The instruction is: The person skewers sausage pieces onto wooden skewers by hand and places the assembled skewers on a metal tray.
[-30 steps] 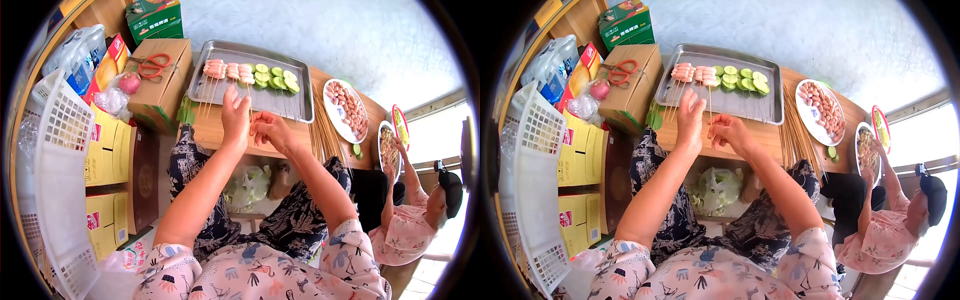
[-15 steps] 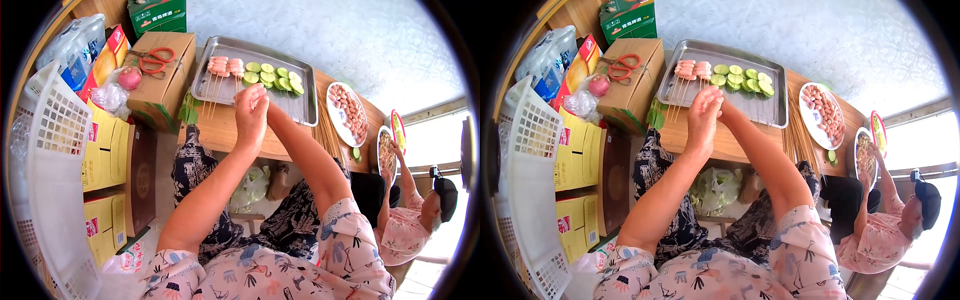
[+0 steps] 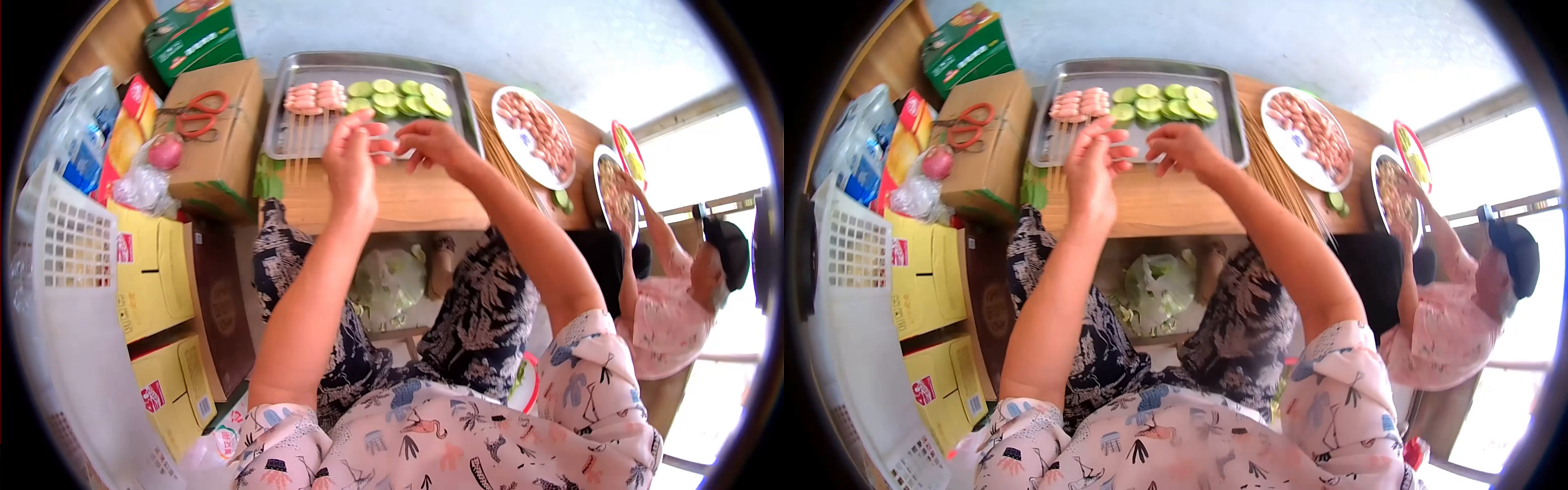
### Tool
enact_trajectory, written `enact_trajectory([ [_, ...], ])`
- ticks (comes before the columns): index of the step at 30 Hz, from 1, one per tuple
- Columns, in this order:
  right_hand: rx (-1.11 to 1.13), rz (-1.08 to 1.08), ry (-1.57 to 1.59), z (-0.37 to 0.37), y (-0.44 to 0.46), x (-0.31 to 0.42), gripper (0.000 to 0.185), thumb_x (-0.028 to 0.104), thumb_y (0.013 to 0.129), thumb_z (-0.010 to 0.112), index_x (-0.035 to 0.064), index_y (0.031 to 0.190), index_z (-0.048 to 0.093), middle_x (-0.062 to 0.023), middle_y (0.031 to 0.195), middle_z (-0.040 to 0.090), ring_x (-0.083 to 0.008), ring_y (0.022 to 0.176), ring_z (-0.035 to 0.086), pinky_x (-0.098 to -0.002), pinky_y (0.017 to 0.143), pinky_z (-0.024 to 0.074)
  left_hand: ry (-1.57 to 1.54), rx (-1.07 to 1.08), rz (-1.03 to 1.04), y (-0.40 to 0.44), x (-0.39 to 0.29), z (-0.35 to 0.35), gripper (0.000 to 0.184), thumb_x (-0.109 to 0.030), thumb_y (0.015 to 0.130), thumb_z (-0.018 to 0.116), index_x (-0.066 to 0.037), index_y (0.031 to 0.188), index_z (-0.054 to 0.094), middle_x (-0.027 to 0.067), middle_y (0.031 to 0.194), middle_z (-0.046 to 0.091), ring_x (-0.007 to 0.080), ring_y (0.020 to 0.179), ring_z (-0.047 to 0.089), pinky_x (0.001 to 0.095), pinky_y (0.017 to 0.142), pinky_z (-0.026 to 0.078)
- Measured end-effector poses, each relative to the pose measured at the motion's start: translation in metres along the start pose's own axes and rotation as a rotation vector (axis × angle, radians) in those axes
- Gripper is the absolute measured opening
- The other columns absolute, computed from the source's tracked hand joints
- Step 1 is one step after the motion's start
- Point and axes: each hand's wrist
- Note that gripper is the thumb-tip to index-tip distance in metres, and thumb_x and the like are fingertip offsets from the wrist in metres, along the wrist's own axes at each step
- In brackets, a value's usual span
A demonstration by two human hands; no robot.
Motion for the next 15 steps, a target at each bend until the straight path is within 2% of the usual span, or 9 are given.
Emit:
enact_trajectory([
  [3,-0.119,0.015,0.06,-0.056,-0.046,-0.018,0.025,0.019,0.09,0.057,0.0015,0.108,0.059,-0.0044,0.089,0.068,-0.0093,0.06,0.063,-0.0201,0.05,0.04,-0.064,0.065,-0.035,0.001,0.007,-0.005,0.022,-0.008,0.096,0.042,-0.003,0.112,0.056,0.0033,0.078,0.056,0.0114,0.061,0.053,0.0235,0.054,0.042],
  [5,-0.23,-0.002,0.104,-0.081,-0.08,-0.043,0.024,0.017,0.088,0.057,-0.0001,0.105,0.061,-0.0076,0.084,0.068,-0.0118,0.058,0.064,-0.0217,0.048,0.0392,-0.165,0.091,-0.048,0.001,0.01,-0.005,0.02,-0.006,0.095,0.041,-0.003,0.106,0.057,0.0007,0.065,0.045,0.0106,0.051,0.042,0.0236,0.046,0.035],
  [7,-0.347,0.068,0.012,-0.103,-0.106,-0.083,0.022,0.015,0.087,0.056,-0.0015,0.1,0.062,-0.0077,0.08,0.068,-0.0129,0.055,0.063,-0.023,0.047,0.0428,-0.204,0.117,-0.097,-0.003,0.009,-0.008,0.019,-0.012,0.097,0.042,-0.004,0.109,0.054,-0.0013,0.061,0.037,0.0098,0.052,0.038,0.023,0.045,0.031],
  [9,-0.415,0.111,-0.065,-0.116,-0.131,-0.125,0.02,0.012,0.084,0.057,-0.0031,0.094,0.064,-0.0087,0.075,0.068,-0.0153,0.053,0.065,-0.0272,0.05,0.0517,-0.263,0.152,-0.179,-0.003,0.009,-0.013,0.021,-0.019,0.099,0.042,-0.004,0.108,0.054,-0.0027,0.06,0.035,0.009,0.05,0.033,0.0231,0.044,0.029],
  [12,-0.473,0.227,-0.145,-0.115,-0.169,-0.157,0.019,0.013,0.081,0.057,-0.0012,0.093,0.064,-0.007,0.07,0.067,-0.015,0.054,0.065,-0.027,0.052,0.0512,-0.362,0.171,-0.322,0.007,0.001,-0.018,0.027,-0.03,0.101,0.04,-0.009,0.1,0.056,-0.0042,0.057,0.032,0.0091,0.047,0.028,0.0233,0.045,0.027],
  [13,-0.482,0.245,-0.131,-0.116,-0.175,-0.17,0.019,0.013,0.081,0.057,-0.0012,0.093,0.064,-0.007,0.07,0.067,-0.015,0.054,0.065,-0.027,0.052,0.0512,-0.312,0.241,-0.279,0.01,-0.004,-0.013,0.03,-0.034,0.1,0.04,-0.01,0.094,0.056,-0.0042,0.056,0.031,0.0091,0.048,0.03,0.0234,0.046,0.027],
  [15,-0.468,0.258,-0.302,-0.118,-0.176,-0.188,0.017,0.015,0.08,0.055,0.0031,0.087,0.065,-0.0039,0.068,0.066,-0.0136,0.051,0.064,-0.0291,0.054,0.0511,-0.306,0.244,-0.218,0.017,-0.015,0.001,0.031,-0.035,0.101,0.041,-0.011,0.089,0.055,-0.0041,0.055,0.031,0.0099,0.049,0.031,0.0246,0.047,0.028],
])
Point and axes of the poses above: each hand's wrist, its own y-axis towards the middle knuckle, its own z-axis out of the palm, x = y × z
